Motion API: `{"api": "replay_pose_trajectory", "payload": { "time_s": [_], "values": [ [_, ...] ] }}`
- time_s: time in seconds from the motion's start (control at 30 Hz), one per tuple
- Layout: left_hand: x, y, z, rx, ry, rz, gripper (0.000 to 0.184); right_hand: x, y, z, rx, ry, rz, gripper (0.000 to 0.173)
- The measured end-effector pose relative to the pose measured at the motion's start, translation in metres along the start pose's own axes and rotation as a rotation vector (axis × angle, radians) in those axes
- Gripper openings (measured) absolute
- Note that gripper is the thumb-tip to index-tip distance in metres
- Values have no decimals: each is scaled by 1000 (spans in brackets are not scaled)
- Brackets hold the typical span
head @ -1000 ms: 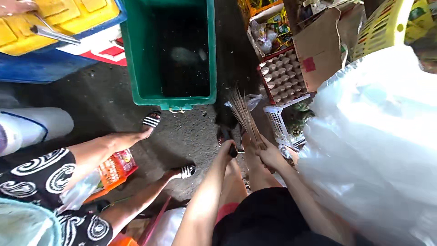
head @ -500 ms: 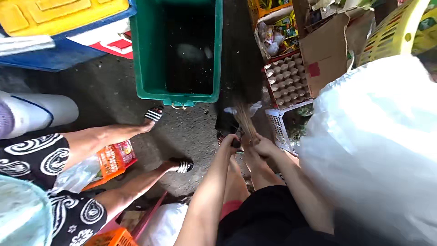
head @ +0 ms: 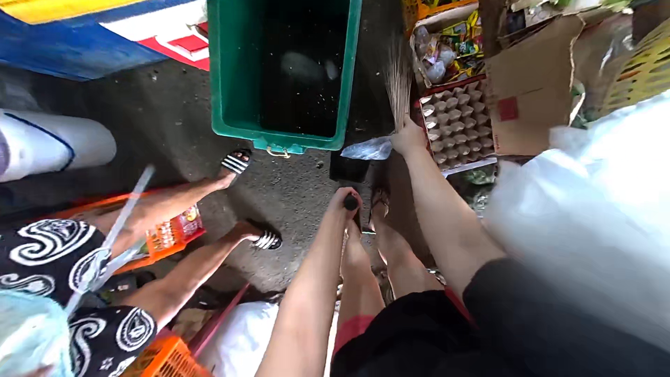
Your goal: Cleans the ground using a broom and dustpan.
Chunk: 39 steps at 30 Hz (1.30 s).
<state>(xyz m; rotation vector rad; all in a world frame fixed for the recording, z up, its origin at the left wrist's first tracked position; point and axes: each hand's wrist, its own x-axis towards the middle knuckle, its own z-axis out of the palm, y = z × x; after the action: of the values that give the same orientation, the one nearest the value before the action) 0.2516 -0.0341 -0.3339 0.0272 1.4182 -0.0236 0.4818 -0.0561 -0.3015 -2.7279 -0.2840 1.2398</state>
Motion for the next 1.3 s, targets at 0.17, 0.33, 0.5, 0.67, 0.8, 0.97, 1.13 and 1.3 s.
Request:
{"api": "replay_pose_trajectory", "payload": {
  "time_s": [0.17, 0.33, 0.5, 0.67, 0.8, 0.97, 1.13, 1.3],
  "values": [
    [-1, 22, 15, -76, 30, -12, 11, -17, 30, 23, -151, -381, -28, 56],
    [-4, 29, -4, -36, -37, -54, 11, -125, 21, -36, -239, -395, 38, 69],
    [3, 24, -16, 88, -35, -55, 13, -95, 0, -63, -181, -128, 66, 63],
    [7, 26, -20, 97, -2, -108, 11, 4, 29, 4, -83, -200, 27, 55],
    [6, 30, -23, 100, 0, -126, 11, -60, 48, 29, -128, -527, 87, 70],
    [-13, 40, -39, 341, 47, -158, 13, -151, 25, -30, -248, -381, 115, 74],
    [-22, 54, -32, 493, 116, -143, 13, -137, 48, -8, 35, -329, 317, 79],
    [-5, 53, -20, 541, 80, -81, 15, -129, 73, 100, 376, -541, 290, 80]
  ]
}}
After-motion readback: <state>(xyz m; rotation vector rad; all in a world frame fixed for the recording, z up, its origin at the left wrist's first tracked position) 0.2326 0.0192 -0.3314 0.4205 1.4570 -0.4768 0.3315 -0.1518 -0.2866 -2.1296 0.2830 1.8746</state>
